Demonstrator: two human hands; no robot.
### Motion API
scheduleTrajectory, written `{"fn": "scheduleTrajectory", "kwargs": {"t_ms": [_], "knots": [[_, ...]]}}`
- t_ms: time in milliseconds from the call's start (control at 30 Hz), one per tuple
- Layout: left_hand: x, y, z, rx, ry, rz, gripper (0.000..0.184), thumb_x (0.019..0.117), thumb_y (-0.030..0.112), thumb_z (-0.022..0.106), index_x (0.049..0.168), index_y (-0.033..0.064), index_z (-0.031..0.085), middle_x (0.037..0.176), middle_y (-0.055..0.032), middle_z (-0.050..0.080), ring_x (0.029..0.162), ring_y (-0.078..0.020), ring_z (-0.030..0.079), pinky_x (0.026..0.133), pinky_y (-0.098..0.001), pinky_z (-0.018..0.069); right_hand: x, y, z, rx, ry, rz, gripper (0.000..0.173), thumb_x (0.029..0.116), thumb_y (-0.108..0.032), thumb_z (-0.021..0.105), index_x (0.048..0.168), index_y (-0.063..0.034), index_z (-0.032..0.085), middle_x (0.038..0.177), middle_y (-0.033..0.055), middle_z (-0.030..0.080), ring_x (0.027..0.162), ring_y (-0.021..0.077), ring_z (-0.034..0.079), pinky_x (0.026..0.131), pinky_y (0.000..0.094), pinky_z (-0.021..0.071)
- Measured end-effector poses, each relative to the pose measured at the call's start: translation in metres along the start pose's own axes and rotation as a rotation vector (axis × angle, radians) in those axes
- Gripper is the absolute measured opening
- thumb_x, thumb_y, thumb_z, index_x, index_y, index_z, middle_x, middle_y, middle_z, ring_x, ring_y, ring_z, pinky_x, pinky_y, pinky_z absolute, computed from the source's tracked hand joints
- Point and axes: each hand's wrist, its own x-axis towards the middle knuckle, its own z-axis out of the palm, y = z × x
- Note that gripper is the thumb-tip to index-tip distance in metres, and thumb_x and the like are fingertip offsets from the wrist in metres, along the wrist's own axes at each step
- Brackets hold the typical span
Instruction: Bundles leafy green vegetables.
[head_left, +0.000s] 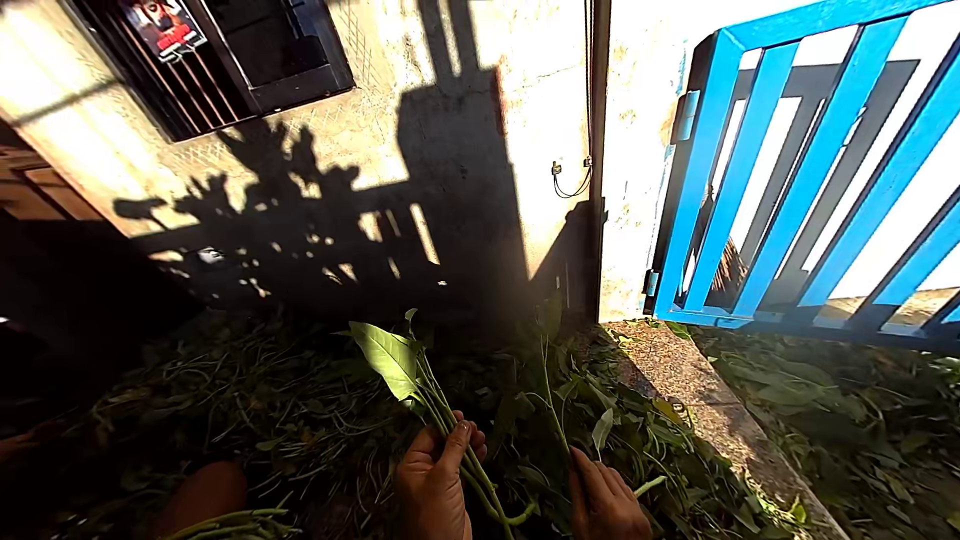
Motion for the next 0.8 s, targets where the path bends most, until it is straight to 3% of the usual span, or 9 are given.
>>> {"fn": "scheduleTrajectory", "kwargs": {"t_ms": [167,300,400,467,633,800], "knots": [[-0.007,-0.003,0.001,0.021,-0.105,-0.010,0.016,0.0925,-0.008,0.067,0.108,-0.0105,0.066,0.087,-0.0216,0.073,0.074,-0.0297,0.074,0.069,-0.0414,0.0650,-0.008,-0.008,0.004,0.038,-0.021,-0.026,0.025,0.0966,-0.013,0.062,0.114,-0.0049,0.077,0.089,0.0078,0.075,0.083,0.0242,0.073,0.073,0.0399,0.0596],[0.003,0.002,-0.004,0.002,-0.059,0.034,0.015,0.0936,-0.008,0.066,0.108,-0.0105,0.066,0.087,-0.0216,0.073,0.074,-0.0300,0.074,0.068,-0.0422,0.0651,-0.012,-0.011,0.005,0.077,-0.032,-0.037,0.025,0.0972,-0.013,0.062,0.115,-0.0051,0.077,0.090,0.0073,0.075,0.084,0.0233,0.072,0.074,0.0393,0.0595],[0.031,0.012,-0.019,0.032,-0.001,0.127,0.011,0.0954,-0.006,0.065,0.105,-0.0100,0.066,0.087,-0.0212,0.073,0.075,-0.0303,0.074,0.067,-0.0418,0.0652,-0.015,-0.006,0.000,0.286,-0.089,-0.046,0.024,0.0979,-0.011,0.062,0.116,-0.0022,0.076,0.093,0.0087,0.076,0.087,0.0214,0.072,0.083,0.0373,0.0592],[0.042,0.018,-0.025,0.044,-0.003,0.061,0.010,0.0966,-0.003,0.065,0.105,-0.0092,0.066,0.088,-0.0205,0.074,0.075,-0.0297,0.074,0.067,-0.0414,0.0647,-0.016,-0.005,-0.003,0.491,-0.162,-0.054,0.023,0.0996,-0.009,0.062,0.117,-0.0004,0.074,0.098,0.0103,0.076,0.093,0.0202,0.071,0.090,0.0360,0.0581],[0.032,0.011,-0.014,0.000,-0.240,-0.181,0.015,0.0949,-0.005,0.066,0.109,-0.0111,0.066,0.092,-0.0240,0.073,0.078,-0.0312,0.074,0.072,-0.0431,0.0644,-0.020,-0.012,-0.005,0.684,-0.285,-0.072,0.022,0.0997,-0.007,0.062,0.117,-0.0010,0.074,0.104,0.0128,0.074,0.104,0.0234,0.068,0.097,0.0383,0.0552],[0.027,0.004,-0.014,-0.025,-0.435,-0.166,0.018,0.0961,-0.004,0.065,0.112,-0.0125,0.066,0.099,-0.0289,0.073,0.084,-0.0345,0.075,0.076,-0.0441,0.0641,-0.023,-0.013,-0.008,0.649,-0.319,-0.097,0.023,0.1009,-0.010,0.061,0.118,-0.0033,0.075,0.101,0.0121,0.073,0.102,0.0244,0.068,0.096,0.0393,0.0548]]}}
